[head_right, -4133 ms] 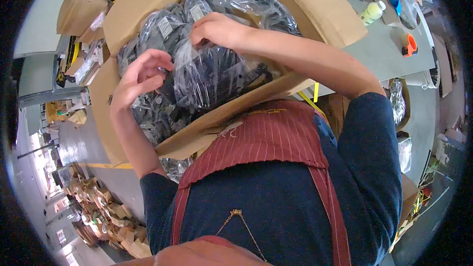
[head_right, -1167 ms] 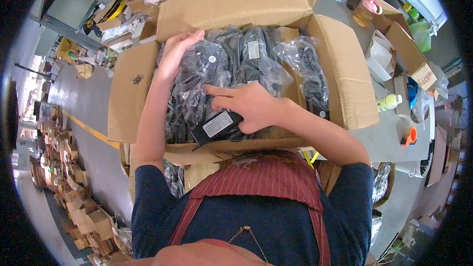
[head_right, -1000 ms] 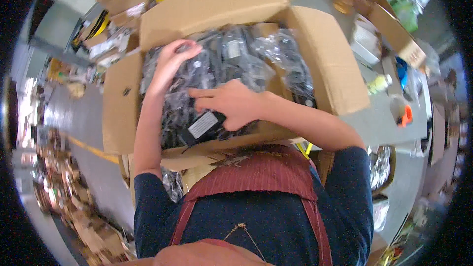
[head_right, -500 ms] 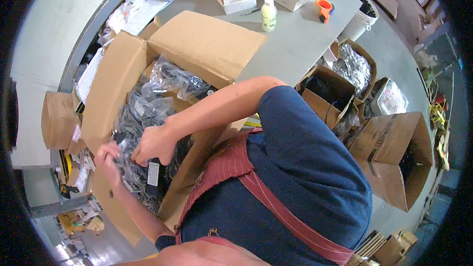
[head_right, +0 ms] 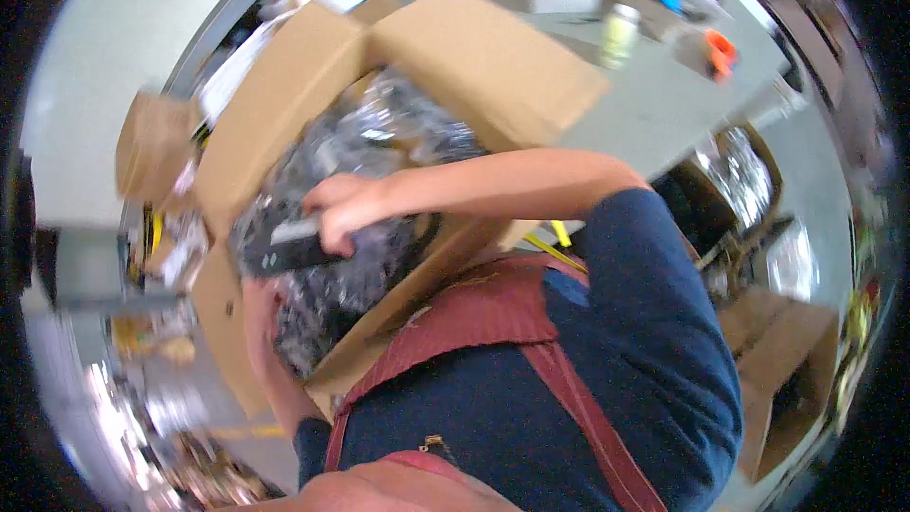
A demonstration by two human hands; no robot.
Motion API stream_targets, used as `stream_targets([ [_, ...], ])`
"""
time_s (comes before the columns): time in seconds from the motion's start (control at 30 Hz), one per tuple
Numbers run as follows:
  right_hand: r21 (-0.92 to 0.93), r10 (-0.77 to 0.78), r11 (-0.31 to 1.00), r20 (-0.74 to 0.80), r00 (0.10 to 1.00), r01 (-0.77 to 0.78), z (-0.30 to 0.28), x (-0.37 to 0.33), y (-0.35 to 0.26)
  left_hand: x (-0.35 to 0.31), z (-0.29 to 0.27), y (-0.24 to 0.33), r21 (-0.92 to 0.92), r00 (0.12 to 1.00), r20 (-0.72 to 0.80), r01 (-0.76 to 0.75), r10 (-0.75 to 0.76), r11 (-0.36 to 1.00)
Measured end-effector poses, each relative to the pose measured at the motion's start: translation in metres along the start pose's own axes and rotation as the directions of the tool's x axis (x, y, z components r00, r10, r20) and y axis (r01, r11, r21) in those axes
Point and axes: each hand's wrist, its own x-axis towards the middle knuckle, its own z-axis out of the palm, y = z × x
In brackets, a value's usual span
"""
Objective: The person picks up and organizes bagged power outlets from one cardboard box and moves them into a larger cardboard box, holding the outlets up to the camera to show the labels and ports.
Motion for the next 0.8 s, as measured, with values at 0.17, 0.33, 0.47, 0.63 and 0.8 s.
stream_targets([
  [0.17, 0.434, 0.155, 0.887, 0.045, 0.987, -0.159, -0.001, -0.008, 0.001, -0.027, 0.033, 0.009, 0.298, 0.968, -0.143, -0.157, 0.207, 0.941],
  [0.33, 0.616, 0.152, 0.763, 0.126, 0.98, -0.198, 0.01, -0.003, 0.011, -0.068, 0.077, 0.017, 0.813, 0.827, -0.231, -0.126, 0.513, 0.569],
  [0.47, 0.748, 0.174, 0.605, 0.211, 0.962, -0.273, 0.014, -0.004, 0.008, -0.085, 0.113, 0.01, 0.617, 0.88, -0.275, -0.147, 0.387, 0.773],
  [0.63, 0.83, 0.088, 0.49, 0.255, 0.963, -0.265, 0.018, -0.01, 0.009, -0.083, 0.122, 0.027, 0.54, 0.868, -0.349, -0.121, 0.352, 0.833],
  [0.8, 0.863, 0.195, 0.405, 0.242, 0.951, -0.303, 0.022, -0.01, 0.012, -0.067, 0.103, 0.049, 0.709, 0.903, -0.328, 0.042, 0.276, 0.704],
])
